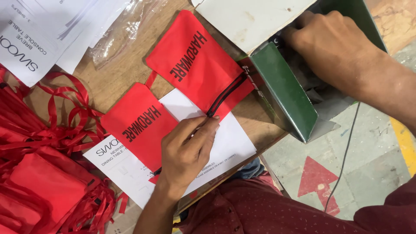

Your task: Packing furniture assembly hardware into small red bags according to printed instructions.

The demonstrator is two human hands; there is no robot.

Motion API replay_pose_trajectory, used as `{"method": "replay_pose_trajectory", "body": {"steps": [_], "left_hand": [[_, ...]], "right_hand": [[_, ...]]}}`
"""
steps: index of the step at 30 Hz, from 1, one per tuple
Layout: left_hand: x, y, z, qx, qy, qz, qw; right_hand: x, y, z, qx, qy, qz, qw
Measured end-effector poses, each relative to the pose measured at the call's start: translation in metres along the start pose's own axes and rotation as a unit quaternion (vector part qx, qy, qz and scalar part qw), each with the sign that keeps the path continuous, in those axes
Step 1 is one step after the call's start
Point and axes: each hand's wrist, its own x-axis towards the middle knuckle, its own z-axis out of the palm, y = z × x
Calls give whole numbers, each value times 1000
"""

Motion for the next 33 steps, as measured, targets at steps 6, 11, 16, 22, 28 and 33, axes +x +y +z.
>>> {"method": "replay_pose_trajectory", "body": {"steps": [6, 11, 16, 22, 28, 33], "left_hand": [[-5, -5, 1, -3, 10, -15, 1000], [-6, -6, 1, -6, 6, -8, 1000], [-5, -7, 1, -9, 5, -7, 1000], [-5, -5, 5, -23, -8, -18, 1000], [-6, -4, 6, -16, -6, -15, 1000], [-7, -3, 4, -28, -7, -21, 999]], "right_hand": [[4, -1, 9, -40, -17, 23, 999], [3, -2, 4, 21, 24, 48, 998], [-9, -14, -16, 86, 122, 10, 989], [-9, -7, -9, 74, 108, -8, 991], [-1, -9, 6, -28, 61, -40, 997], [-3, -9, 13, -122, 54, -52, 990]]}}
